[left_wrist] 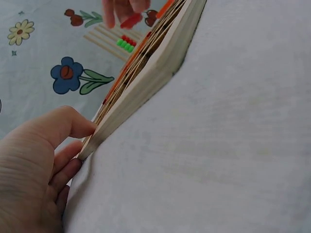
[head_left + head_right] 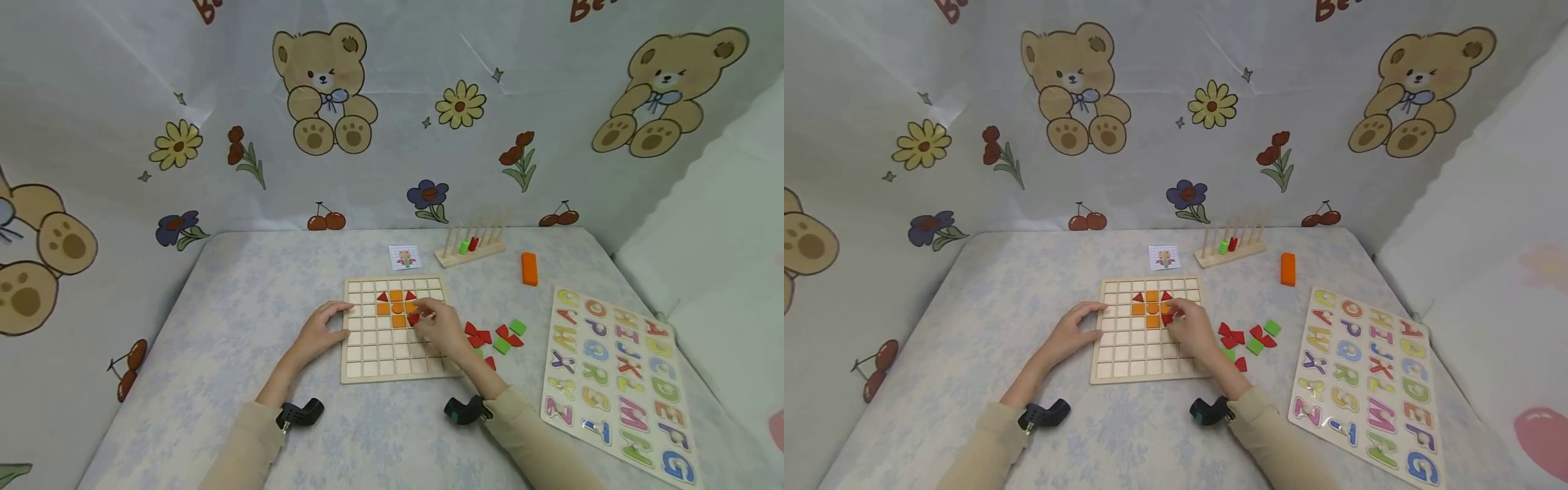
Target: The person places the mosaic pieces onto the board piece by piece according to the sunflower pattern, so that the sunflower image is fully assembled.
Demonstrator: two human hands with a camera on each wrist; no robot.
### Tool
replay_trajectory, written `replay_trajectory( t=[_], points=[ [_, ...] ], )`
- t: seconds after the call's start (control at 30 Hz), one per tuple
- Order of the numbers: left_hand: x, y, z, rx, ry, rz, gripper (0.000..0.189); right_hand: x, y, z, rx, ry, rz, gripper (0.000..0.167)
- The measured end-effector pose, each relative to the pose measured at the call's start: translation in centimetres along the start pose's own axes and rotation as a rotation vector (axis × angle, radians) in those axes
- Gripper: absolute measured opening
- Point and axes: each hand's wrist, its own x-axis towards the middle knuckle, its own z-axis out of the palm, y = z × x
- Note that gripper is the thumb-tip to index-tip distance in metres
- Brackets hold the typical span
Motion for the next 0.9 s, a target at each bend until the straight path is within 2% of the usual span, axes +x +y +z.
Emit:
replay_trajectory(
  t=[0.13, 0.27, 0.4, 0.63, 0.9],
  points=[
    [0.2, 0.1, 0.3, 0.004, -0.006, 0.011, 0.049, 1.0, -1.2, 3.0, 0.001, -0.079, -0.049, 0.039],
    [0.3, 0.2, 0.5, 0.007, -0.006, 0.031, 0.049, 1.7, -1.8, 4.3, -0.031, -0.084, -0.083, 0.038],
    [0.3, 0.2, 0.5, 0.019, 0.003, 0.041, 0.049, 1.9, -2.0, 4.6, -0.035, -0.080, -0.092, 0.038],
    [0.2, 0.5, 0.1, 0.022, 0.012, 0.013, 0.049, 2.1, -1.9, 4.9, -0.031, -0.082, -0.112, 0.037],
    [0.1, 0.3, -0.1, 0.027, 0.014, 0.014, 0.049, 2.4, -2.0, 5.5, -0.080, -0.087, -0.121, 0.033]
  ],
)
